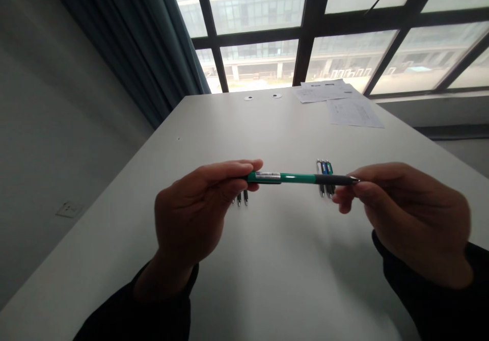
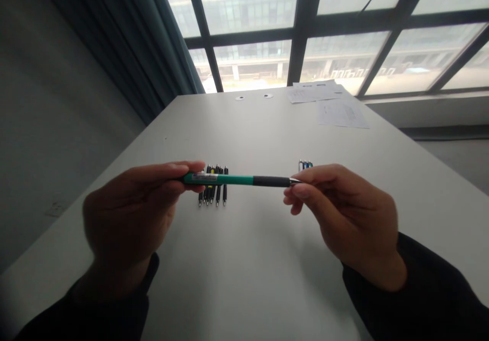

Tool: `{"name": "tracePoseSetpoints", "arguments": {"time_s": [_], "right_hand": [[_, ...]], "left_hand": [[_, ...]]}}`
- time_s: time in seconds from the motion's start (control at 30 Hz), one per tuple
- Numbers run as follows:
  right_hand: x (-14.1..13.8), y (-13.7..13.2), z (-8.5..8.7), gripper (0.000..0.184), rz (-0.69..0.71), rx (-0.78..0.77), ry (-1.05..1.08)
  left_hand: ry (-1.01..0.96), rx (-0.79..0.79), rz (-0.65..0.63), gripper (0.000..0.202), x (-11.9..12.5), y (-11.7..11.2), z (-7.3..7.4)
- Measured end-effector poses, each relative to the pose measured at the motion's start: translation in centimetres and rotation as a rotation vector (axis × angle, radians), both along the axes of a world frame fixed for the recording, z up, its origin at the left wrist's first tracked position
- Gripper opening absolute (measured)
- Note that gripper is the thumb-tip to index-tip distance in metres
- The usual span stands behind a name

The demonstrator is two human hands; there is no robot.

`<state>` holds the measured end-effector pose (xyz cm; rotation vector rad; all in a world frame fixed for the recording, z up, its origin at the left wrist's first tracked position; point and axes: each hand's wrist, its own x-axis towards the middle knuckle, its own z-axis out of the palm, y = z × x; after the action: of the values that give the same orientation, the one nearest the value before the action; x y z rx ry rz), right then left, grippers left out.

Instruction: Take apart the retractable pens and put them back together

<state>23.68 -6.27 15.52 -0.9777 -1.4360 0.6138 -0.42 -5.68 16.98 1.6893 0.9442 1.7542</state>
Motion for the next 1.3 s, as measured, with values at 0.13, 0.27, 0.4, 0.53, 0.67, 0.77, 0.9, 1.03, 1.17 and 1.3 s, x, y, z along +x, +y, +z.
{"name": "tracePoseSetpoints", "arguments": {"time_s": [0.13,0.27,0.4,0.53,0.67,0.77,0.9,1.03,1.17,1.3], "right_hand": [[0.5,0.1,0.3,0.005,0.03,0.013,-0.009],[1.2,0.3,0.2,0.006,0.051,0.026,-0.038],[1.6,1.0,-0.4,0.005,0.089,-0.014,-0.229],[0.5,1.7,-2.2,0.011,0.297,0.004,-0.577],[-1.4,0.6,-4.0,0.013,0.568,-0.007,-0.556],[-2.2,-0.4,-4.7,0.015,0.604,-0.087,-0.464],[-1.6,1.1,-5.9,0.018,0.461,-0.223,-0.469],[0.6,5.1,-8.4,0.026,0.206,-0.384,-0.523],[2.3,7.5,-10.7,0.038,0.024,-0.418,-0.618],[2.5,7.7,-11.4,0.035,-0.032,-0.398,-0.8]], "left_hand": [[0.029,-0.032,-0.047,0.02,-0.2,-0.1,-0.3],[-0.041,-0.04,-0.14,0.02,-0.2,0.1,-0.3],[-0.05,-0.056,-0.134,0.009,0.1,0.4,-0.2],[-0.009,-0.063,-0.026,0.006,0.3,0.6,-0.2],[0.176,-0.116,0.007,0.01,1.1,0.3,-0.7],[0.237,-0.168,-0.058,0.012,2.0,0.6,-1.9],[0.06,-0.23,-0.057,0.05,3.1,2.4,-5.3],[0.152,-0.449,-0.046,0.036,4.3,4.0,-10.0],[0.369,-0.533,-0.327,0.03,5.4,4.1,-13.0],[0.527,-0.543,-0.438,0.021,5.4,4.2,-13.2]]}}
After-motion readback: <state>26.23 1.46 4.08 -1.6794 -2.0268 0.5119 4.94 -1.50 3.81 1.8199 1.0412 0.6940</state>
